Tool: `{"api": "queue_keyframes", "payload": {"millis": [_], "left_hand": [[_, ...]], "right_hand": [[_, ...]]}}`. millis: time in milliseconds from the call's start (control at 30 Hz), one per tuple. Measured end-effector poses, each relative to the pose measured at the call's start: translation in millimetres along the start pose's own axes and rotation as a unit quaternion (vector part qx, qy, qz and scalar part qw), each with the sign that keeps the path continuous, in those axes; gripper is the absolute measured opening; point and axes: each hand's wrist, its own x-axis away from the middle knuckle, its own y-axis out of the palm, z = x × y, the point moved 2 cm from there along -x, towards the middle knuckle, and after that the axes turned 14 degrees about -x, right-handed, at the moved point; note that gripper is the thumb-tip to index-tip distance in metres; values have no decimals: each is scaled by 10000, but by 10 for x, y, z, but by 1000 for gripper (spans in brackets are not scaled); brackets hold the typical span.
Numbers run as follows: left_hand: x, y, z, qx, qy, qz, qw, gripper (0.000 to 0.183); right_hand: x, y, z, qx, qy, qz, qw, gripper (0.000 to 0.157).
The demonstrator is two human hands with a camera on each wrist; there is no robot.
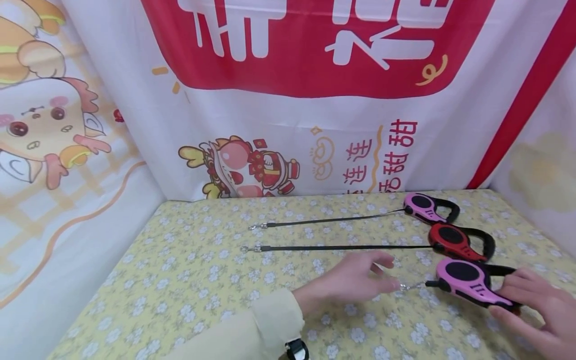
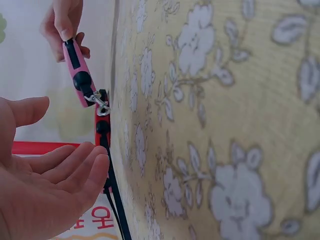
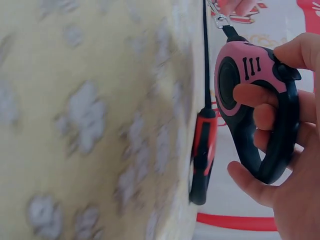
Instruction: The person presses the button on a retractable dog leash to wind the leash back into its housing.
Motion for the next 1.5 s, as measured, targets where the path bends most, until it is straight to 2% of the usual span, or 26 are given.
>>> {"api": "queue_keyframes", "payload": {"millis": [100,267,400,467,567,633,700,800,900,1067,1133,1200,1333,1500], "left_hand": [[-25,28,30,6,-69,-128,9999,54],[-55,60,56,-71,-37,-368,9993,50],[-54,31,63,-231,-11,-461,9987,50],[-34,-27,54,-281,12,-387,9989,50],[31,-158,7,-189,-69,-142,9997,48],[90,-259,-45,-22,-164,99,9998,45],[158,-363,-121,140,-238,348,9990,41],[262,-516,-282,231,-288,734,9966,36],[365,-643,-489,125,-369,988,9943,31],[503,-825,-889,-792,-622,1296,9864,26],[549,-906,-1034,-1198,-799,1408,9795,25],[593,-978,-1145,-1370,-977,1478,9746,24],[672,-1067,-1276,-1641,-1363,1535,9648,22],[726,-1101,-1332,-1932,-1609,1527,9557,22]], "right_hand": [[31,5,111,249,49,-392,9989,34],[55,38,305,584,-434,-704,9949,31],[59,50,436,951,-280,-1083,9892,35],[49,37,483,918,-148,-1080,9898,38],[1,14,526,359,-231,-479,9979,43],[-68,-15,532,94,24,-166,9998,44],[-183,-33,527,10,512,-119,9986,44],[-395,-57,522,146,1443,-594,9876,51],[-598,-55,557,186,1839,-1113,9765,63],[-804,14,692,209,1812,-1706,9683,63],[-849,59,749,191,1757,-1822,9673,56],[-869,100,802,244,1695,-1878,9672,46],[-862,162,863,597,1311,-1935,9705,37],[-865,227,885,993,1027,-2032,9687,37]]}}
